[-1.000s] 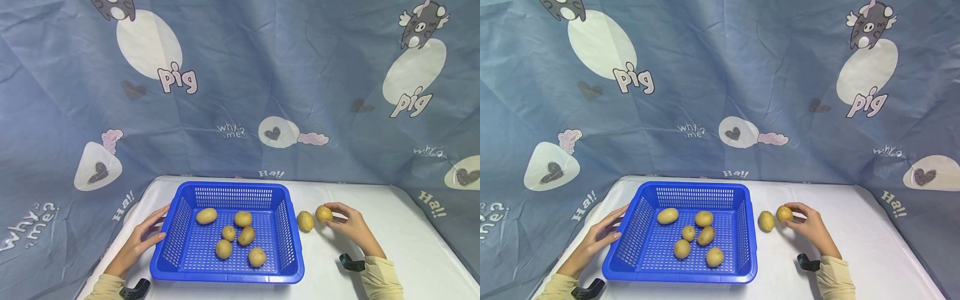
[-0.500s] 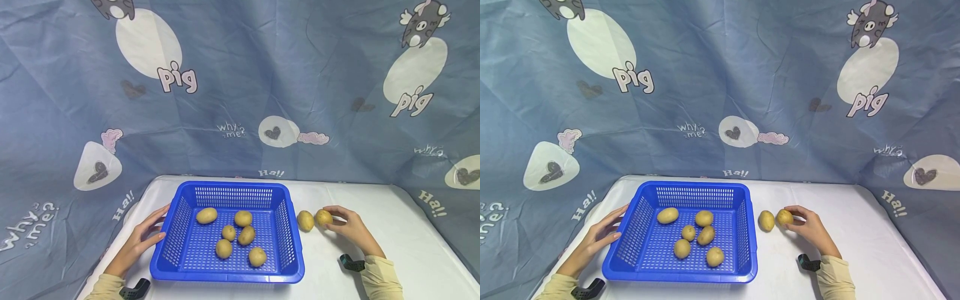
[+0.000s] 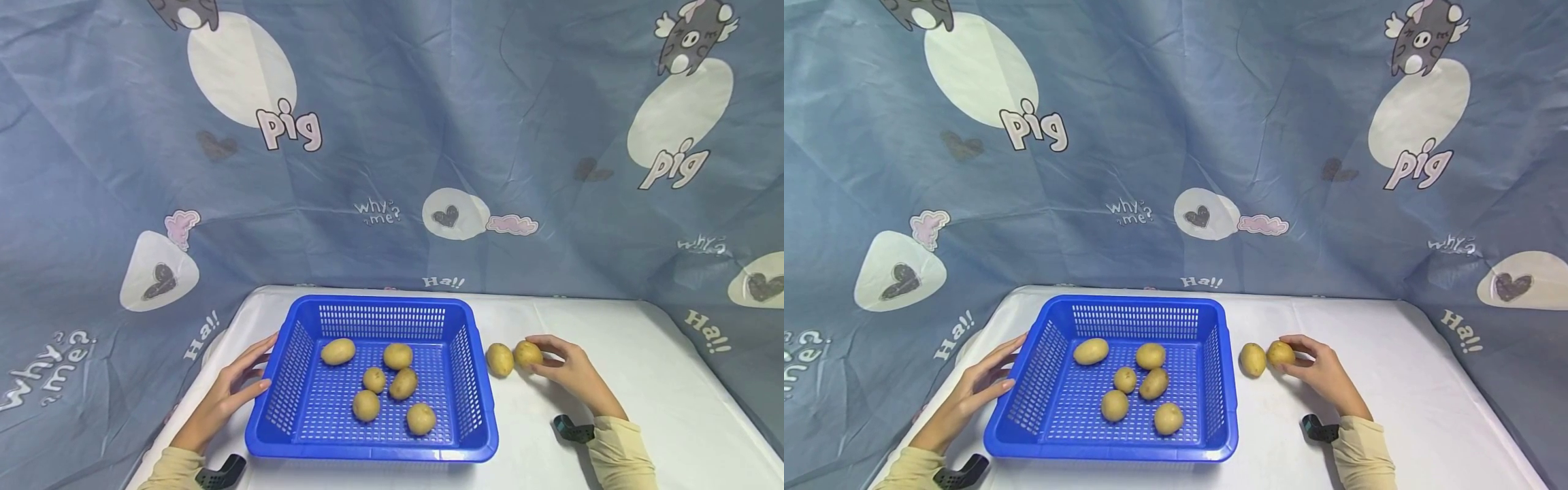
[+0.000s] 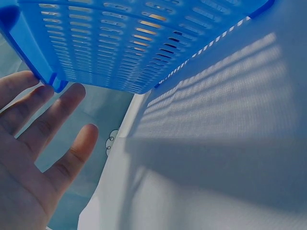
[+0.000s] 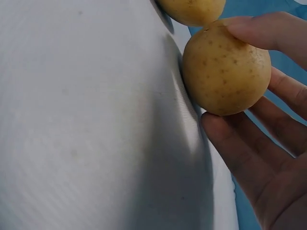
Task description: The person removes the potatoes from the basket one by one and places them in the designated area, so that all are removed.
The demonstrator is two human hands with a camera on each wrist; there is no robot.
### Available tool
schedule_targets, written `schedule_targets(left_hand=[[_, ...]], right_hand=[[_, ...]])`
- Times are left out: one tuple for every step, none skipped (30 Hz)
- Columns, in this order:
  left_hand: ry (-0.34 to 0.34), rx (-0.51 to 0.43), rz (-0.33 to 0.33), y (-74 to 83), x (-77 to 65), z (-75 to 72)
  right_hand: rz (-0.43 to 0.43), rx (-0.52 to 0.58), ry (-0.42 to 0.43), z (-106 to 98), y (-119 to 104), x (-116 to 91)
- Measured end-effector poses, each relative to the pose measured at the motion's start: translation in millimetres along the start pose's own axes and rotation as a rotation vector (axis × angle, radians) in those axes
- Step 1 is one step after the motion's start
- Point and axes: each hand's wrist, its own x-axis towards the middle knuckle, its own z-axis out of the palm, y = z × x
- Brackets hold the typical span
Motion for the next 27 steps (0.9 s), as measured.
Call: schedule_targets(left_hand=[[0.0,0.0,0.001,-0.1,0.1,0.0],[-0.002,-0.002,-0.001,0.0,0.2,0.0],[-0.002,-0.002,-0.002,0.0,0.4,-0.1],[-0.003,-0.003,-0.001,0.0,0.6,-0.2],[-0.004,-0.001,-0.001,-0.1,0.7,-0.2],[-0.004,0.0,-0.001,-0.2,0.7,-0.1],[-0.004,0.0,-0.001,-0.4,0.5,-0.1],[-0.004,0.0,-0.002,-0.8,0.4,-0.2],[-0.004,0.002,0.0,-1.2,0.2,-0.2],[-0.004,0.0,0.002,-1.5,0.0,0.0],[-0.002,-0.001,0.003,-2.0,-0.4,0.2],[-0.001,-0.003,0.004,-2.5,-0.6,0.3],[0.0,-0.003,0.004,-3.0,-0.9,0.3],[0.001,-0.002,0.005,-3.4,-1.0,0.3],[0.002,0.0,0.006,-3.7,-1.2,0.4],[0.004,-0.001,0.006,-4.0,-1.5,0.6],[0.005,0.004,0.007,-4.4,-1.3,0.5],[0.006,0.005,0.007,-4.7,-1.3,0.5],[0.006,0.007,0.008,-4.8,-1.2,0.5],[0.006,0.01,0.01,-4.8,-1.0,0.5],[0.006,0.01,0.01,-4.8,-0.7,0.4],[0.005,0.009,0.01,-4.8,-0.5,0.3],[0.005,0.007,0.009,-4.8,-0.3,0.3],[0.005,0.005,0.007,-4.7,-0.3,0.3],[0.006,0.007,0.007,-4.7,-0.3,0.2],[0.005,0.007,0.007,-4.8,-0.1,0.1],[0.006,0.006,0.007,-4.9,-0.2,0.0]], right_hand=[[0.01,0.001,0.004,-0.6,-0.8,-0.3],[0.015,0.003,0.004,-1.3,-1.6,-0.7],[0.016,0.007,0.003,-1.8,-2.3,-0.9],[0.015,0.012,0.002,-2.0,-3.0,-1.1],[0.011,0.016,0.002,-2.0,-3.2,-1.2],[0.006,0.023,0.002,-1.8,-3.1,-1.1],[-0.003,0.029,-0.002,-1.4,-3.0,-1.1],[-0.012,0.032,-0.007,-1.0,-2.8,-1.0],[-0.015,0.035,-0.008,-0.5,-2.5,-0.9],[-0.02,0.034,-0.011,-0.2,-2.1,-0.9],[-0.018,0.034,-0.011,0.1,-1.7,-0.9],[-0.014,0.033,-0.011,0.1,-1.5,-1.0],[-0.011,0.027,-0.011,0.1,-1.3,-1.1],[-0.003,0.026,-0.01,-0.2,-1.1,-1.3],[0.002,0.021,-0.011,-0.5,-1.1,-1.6],[0.006,0.021,-0.013,-0.9,-1.2,-1.9],[0.013,0.023,-0.012,-1.1,-1.4,-2.2],[0.015,0.025,-0.012,-1.2,-1.5,-2.4],[0.014,0.027,-0.014,-1.1,-1.5,-2.5],[0.014,0.032,-0.015,-0.9,-1.5,-2.5],[0.007,0.032,-0.019,-0.4,-1.1,-2.5],[0.005,0.037,-0.02,0.1,-0.9,-2.2],[0.002,0.035,-0.022,0.5,-0.5,-1.9],[0.001,0.036,-0.022,0.9,-0.1,-1.6],[-0.001,0.035,-0.026,1.0,0.2,-1.4],[-0.004,0.035,-0.029,1.0,0.4,-1.2],[-0.005,0.034,-0.033,0.8,0.7,-1.2]])
